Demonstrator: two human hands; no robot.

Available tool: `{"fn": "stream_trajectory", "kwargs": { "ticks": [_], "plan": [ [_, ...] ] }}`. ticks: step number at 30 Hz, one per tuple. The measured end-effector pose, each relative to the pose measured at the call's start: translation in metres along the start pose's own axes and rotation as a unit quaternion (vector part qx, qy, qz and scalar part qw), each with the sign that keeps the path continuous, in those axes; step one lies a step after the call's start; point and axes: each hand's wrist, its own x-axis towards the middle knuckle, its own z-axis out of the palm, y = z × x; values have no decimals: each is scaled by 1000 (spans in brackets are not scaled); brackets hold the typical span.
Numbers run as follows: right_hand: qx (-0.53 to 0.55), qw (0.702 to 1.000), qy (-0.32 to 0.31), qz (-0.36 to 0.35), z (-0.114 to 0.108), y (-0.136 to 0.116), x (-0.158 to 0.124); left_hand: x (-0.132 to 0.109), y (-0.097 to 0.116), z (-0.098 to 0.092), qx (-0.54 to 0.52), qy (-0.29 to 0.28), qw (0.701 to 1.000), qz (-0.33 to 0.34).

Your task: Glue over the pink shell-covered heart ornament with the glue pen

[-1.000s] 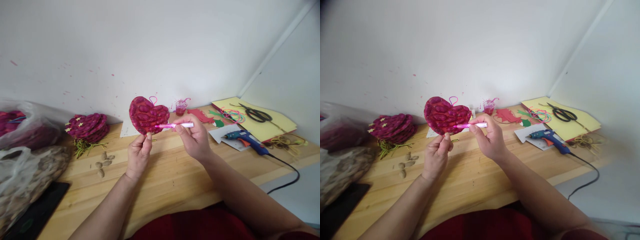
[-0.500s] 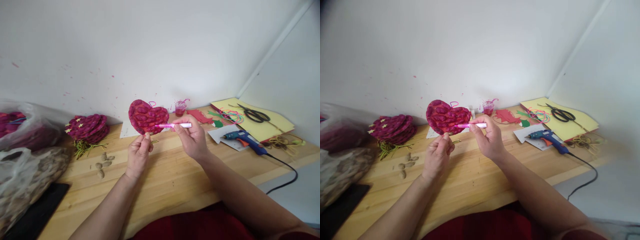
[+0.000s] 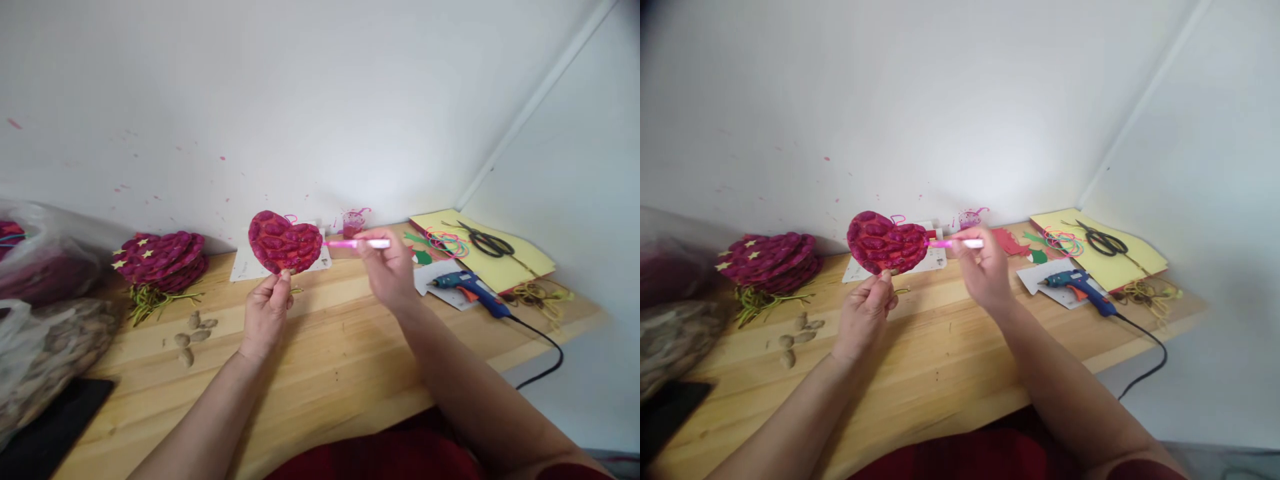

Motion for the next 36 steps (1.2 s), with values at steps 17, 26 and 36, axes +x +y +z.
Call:
{"fn": "stream_trajectory", "kwargs": {
  "ticks": [17,26,36],
  "plan": [
    [-538,824,-87,157,3,69,129,1,3,1,168,-23,985,14],
    [-531,832,-68,144,-1,71,125,-1,10,5,161,-16,987,22],
    [-455,887,4,83,-10,57,107,-2,9,5,127,-3,992,27]
  ]
}}
